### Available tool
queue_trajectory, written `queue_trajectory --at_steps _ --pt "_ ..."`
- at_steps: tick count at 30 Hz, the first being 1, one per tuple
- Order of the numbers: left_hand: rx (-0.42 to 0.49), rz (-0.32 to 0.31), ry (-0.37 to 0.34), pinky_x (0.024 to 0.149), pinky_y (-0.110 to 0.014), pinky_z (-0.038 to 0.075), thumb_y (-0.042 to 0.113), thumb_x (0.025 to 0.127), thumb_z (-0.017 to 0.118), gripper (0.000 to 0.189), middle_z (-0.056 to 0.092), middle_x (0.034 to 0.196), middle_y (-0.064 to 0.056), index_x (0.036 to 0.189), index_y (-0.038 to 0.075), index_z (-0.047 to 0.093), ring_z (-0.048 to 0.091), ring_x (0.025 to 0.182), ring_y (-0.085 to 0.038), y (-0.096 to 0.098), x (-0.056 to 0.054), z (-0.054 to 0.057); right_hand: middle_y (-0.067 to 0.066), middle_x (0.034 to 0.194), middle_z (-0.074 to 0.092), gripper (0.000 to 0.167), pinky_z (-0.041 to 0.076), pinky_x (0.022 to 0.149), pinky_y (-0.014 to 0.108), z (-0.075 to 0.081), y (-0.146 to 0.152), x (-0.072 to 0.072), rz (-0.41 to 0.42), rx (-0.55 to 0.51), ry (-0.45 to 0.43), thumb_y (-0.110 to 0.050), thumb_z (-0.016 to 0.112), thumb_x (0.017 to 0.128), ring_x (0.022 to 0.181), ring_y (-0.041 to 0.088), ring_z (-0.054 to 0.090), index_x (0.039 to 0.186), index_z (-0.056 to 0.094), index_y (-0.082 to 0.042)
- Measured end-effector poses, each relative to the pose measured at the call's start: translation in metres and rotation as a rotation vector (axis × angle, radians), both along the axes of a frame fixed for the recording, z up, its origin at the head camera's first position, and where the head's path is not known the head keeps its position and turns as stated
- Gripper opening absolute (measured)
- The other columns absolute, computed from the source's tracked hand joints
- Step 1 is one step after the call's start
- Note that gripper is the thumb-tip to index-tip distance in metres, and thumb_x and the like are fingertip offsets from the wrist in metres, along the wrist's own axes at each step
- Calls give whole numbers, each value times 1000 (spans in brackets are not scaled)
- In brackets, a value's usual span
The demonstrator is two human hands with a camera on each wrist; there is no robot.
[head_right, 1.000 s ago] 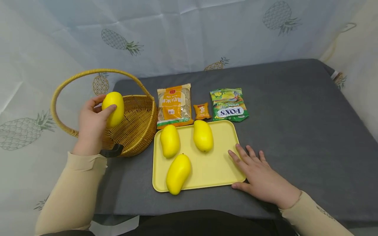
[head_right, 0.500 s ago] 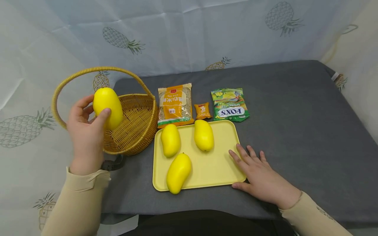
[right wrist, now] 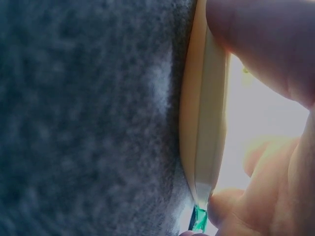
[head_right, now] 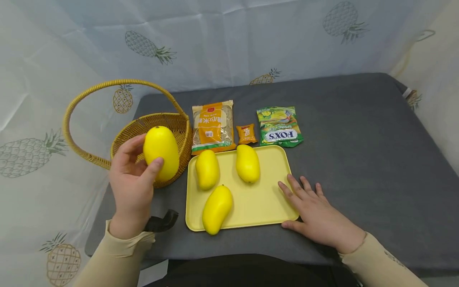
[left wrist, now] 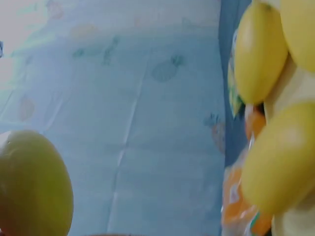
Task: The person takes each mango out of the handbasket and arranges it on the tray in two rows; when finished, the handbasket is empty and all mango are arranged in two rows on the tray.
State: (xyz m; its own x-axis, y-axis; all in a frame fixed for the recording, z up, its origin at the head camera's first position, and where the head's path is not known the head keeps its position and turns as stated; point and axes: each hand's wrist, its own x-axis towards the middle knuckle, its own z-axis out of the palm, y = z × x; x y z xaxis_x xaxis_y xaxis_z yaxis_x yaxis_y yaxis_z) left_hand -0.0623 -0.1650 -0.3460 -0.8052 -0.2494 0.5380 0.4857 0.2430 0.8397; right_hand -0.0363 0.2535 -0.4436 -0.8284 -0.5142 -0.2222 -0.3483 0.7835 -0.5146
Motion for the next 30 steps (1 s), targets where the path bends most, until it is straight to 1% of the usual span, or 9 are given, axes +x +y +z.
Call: queue_trajectory --at_steps 3,7,10,14,19,22,25,28,30 --pt "-15 -67 -47 89 -24 61 0 87 87 54 67 136 -3 137 -7 68 63 119 -23 14 6 -5 18 186 11 106 7 123 87 0 0 0 0 3 -2 -54 83 95 165 62 11 178 24 -24" --pt "-64 -152 -108 86 -25 61 3 87 86 53 65 136 -12 136 -3 68 62 116 -24 34 12 -9 18 186 10 107 6 123 87 1 1 0 -3 7 -12 -55 83 95 165 62 9 179 23 -25" --pt "-96 -202 -167 86 -30 61 6 88 85 52 64 138 -14 136 -1 67 60 113 -25 48 16 -9 18 186 10 107 6 123 87 1 1 -1 0 12 -11 -56 82 95 165 62 9 179 23 -25" --pt "-128 -254 -256 89 -42 61 11 88 86 52 63 140 -11 135 3 65 59 117 -26 66 20 -7 17 186 9 106 7 123 87 1 0 -2 9 17 -1 -57 81 96 166 61 9 179 22 -25" --pt "-200 -324 -370 92 -49 62 19 89 89 54 61 140 -5 136 9 64 59 125 -23 92 21 -13 17 186 9 106 7 123 87 2 -1 -2 7 22 -8 -58 81 96 165 62 8 179 23 -25" --pt "-248 -362 -440 92 -48 63 23 89 91 56 61 139 -1 137 13 64 59 124 -19 108 19 -21 17 186 10 105 8 122 88 3 -2 -2 1 26 -15 -60 80 96 165 63 8 178 24 -25" --pt "-305 -393 -490 92 -41 63 28 91 91 55 61 138 0 137 15 64 58 122 -17 121 17 -28 17 186 10 106 9 122 88 4 -3 -2 -4 40 -15 -61 80 96 164 64 9 178 25 -24" --pt "-367 -417 -520 92 -31 61 31 92 91 54 61 138 -1 137 15 65 59 121 -17 134 16 -34 16 186 11 105 8 123 87 3 -4 -1 -14 55 -13 -61 80 95 165 63 9 177 29 -19" --pt "-415 -428 -534 92 -28 60 33 93 90 54 61 138 -1 137 16 65 60 118 -16 141 16 -35 16 186 12 105 8 123 87 3 -5 0 -22 60 -14 -61 80 95 165 62 9 175 33 -14"
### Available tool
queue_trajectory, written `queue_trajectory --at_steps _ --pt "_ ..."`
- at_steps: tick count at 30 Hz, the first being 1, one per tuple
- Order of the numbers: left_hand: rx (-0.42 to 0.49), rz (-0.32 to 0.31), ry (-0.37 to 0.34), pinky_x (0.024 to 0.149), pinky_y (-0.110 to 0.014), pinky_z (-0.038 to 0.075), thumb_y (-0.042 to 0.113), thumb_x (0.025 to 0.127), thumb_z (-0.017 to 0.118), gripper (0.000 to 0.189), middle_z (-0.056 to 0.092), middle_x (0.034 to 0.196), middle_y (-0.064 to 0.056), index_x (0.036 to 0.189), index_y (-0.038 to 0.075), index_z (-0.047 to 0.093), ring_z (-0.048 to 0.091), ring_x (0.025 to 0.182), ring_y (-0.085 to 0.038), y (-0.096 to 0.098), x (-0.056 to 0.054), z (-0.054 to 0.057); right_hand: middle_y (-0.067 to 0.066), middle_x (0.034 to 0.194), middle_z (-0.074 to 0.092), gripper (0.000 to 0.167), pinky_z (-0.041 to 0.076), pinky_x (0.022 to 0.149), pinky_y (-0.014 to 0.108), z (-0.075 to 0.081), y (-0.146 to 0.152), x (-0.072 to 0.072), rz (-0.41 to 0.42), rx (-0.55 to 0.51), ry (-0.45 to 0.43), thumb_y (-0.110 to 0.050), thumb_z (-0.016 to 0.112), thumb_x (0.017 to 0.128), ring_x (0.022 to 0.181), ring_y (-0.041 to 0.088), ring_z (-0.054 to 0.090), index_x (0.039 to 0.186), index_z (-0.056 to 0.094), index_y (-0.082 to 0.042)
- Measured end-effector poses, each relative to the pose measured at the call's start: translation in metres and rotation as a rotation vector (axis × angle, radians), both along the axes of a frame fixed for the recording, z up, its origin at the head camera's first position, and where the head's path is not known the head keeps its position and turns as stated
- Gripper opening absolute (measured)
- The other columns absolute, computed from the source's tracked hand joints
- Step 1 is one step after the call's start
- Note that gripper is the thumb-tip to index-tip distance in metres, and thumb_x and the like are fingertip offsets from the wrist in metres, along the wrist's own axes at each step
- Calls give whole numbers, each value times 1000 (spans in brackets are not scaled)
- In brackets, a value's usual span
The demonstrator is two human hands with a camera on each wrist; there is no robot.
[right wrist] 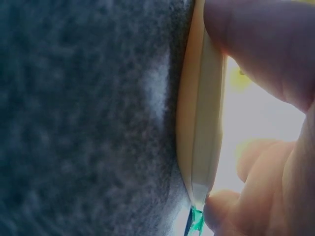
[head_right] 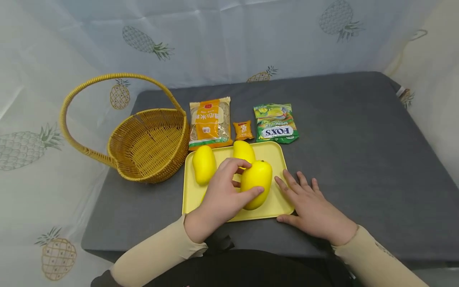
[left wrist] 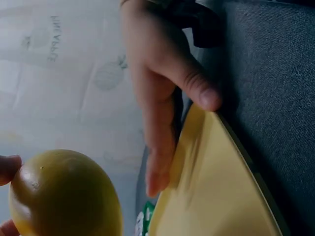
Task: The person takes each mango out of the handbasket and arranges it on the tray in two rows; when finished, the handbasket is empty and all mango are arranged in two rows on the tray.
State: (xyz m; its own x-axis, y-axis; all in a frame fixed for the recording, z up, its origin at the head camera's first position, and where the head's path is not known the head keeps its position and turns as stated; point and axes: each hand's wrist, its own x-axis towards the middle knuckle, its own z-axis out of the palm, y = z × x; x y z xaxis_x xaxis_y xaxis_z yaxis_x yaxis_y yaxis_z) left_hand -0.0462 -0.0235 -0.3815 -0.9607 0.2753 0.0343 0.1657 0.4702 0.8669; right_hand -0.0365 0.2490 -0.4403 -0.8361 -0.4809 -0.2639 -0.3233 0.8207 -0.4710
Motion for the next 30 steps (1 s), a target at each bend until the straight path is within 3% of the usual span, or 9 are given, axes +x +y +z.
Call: queue_trajectory --at_steps 4,13,20,30 --pt "-107 -36 -5 94 -28 57 38 95 89 55 61 137 0 140 17 66 60 114 -14 13 0 -2 17 185 14 104 8 124 86 0 -1 1 -10 1 0 -61 81 94 166 61 9 172 39 -8" --pt "-298 -114 21 94 -27 57 45 98 84 57 64 133 -1 143 16 65 61 112 -14 27 -1 -13 15 185 18 99 13 120 89 0 -1 1 -20 23 29 -62 83 92 164 64 13 168 47 -10" --pt "-395 -136 16 86 -23 55 47 99 82 56 65 129 0 142 17 64 60 103 -12 34 -5 -23 16 185 18 112 11 120 89 -1 0 1 -40 29 9 -65 82 91 163 64 11 174 34 -6" --pt "-497 -140 69 76 -19 51 52 100 81 58 66 123 -1 142 15 64 58 94 -11 38 -6 -30 15 185 16 124 6 123 87 -4 2 -2 -41 -5 -9 -66 82 91 165 63 7 179 11 -15"
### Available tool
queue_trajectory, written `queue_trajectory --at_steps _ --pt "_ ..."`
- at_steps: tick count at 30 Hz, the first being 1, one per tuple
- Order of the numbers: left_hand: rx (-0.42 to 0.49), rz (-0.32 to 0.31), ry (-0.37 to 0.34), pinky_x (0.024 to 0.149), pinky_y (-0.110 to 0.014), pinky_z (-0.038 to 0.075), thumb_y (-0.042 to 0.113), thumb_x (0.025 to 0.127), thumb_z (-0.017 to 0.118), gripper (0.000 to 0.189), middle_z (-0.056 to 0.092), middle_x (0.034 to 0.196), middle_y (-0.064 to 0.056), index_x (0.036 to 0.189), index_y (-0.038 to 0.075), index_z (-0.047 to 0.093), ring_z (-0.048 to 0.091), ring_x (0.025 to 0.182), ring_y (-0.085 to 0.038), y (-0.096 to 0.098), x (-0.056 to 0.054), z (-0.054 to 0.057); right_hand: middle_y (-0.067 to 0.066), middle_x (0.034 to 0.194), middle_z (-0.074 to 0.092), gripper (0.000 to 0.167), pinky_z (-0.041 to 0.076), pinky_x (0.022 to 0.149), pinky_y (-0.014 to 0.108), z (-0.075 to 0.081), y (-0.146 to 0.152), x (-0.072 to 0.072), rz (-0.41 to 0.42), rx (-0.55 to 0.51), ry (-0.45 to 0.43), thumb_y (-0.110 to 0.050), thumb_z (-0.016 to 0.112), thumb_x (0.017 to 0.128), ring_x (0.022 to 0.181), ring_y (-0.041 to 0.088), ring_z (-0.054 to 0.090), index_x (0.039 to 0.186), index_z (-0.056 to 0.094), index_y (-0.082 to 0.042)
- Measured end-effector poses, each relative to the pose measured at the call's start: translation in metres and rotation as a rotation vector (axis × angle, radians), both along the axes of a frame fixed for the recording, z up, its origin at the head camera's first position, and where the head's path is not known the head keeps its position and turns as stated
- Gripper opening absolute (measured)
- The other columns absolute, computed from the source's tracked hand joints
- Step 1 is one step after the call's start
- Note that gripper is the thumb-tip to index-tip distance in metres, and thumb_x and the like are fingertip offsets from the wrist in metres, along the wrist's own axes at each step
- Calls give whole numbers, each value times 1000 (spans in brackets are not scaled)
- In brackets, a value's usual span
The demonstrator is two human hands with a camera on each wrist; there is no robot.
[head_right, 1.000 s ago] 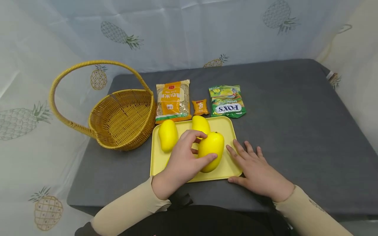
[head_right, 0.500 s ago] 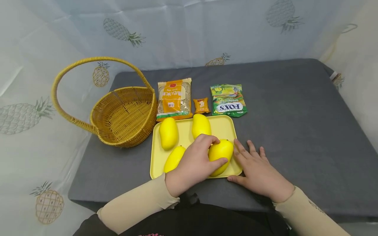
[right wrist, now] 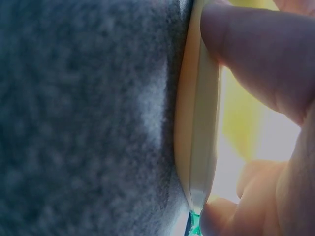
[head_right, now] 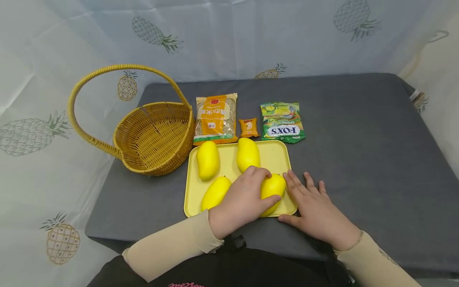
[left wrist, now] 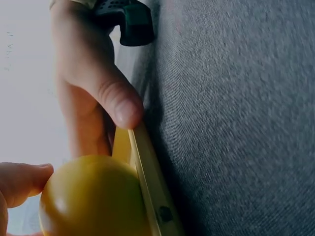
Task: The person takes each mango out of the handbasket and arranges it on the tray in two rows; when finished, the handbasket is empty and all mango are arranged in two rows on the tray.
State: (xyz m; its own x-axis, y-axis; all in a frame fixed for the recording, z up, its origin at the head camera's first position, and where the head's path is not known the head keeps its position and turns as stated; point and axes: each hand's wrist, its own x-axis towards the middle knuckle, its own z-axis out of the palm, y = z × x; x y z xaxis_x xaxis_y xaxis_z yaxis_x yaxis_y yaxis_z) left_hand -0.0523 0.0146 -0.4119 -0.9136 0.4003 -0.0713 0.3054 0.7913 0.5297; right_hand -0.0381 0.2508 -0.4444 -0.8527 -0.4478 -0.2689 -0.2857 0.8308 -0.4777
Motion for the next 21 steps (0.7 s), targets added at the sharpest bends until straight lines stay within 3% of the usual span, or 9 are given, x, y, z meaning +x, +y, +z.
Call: queue_trajectory --at_steps 11,21 --pt "-120 -35 39 71 -21 49 62 102 73 65 65 117 -4 143 12 63 57 86 -13 -2 3 2 15 185 17 126 5 124 86 0 1 5 -24 -11 -5 -64 84 91 165 63 7 180 8 -17" --pt "-161 -28 -8 70 -24 53 59 104 71 64 62 118 -5 147 14 60 56 76 -12 -15 12 17 15 185 17 127 6 124 86 1 0 4 -14 -14 0 -64 84 91 165 63 7 180 5 -19"
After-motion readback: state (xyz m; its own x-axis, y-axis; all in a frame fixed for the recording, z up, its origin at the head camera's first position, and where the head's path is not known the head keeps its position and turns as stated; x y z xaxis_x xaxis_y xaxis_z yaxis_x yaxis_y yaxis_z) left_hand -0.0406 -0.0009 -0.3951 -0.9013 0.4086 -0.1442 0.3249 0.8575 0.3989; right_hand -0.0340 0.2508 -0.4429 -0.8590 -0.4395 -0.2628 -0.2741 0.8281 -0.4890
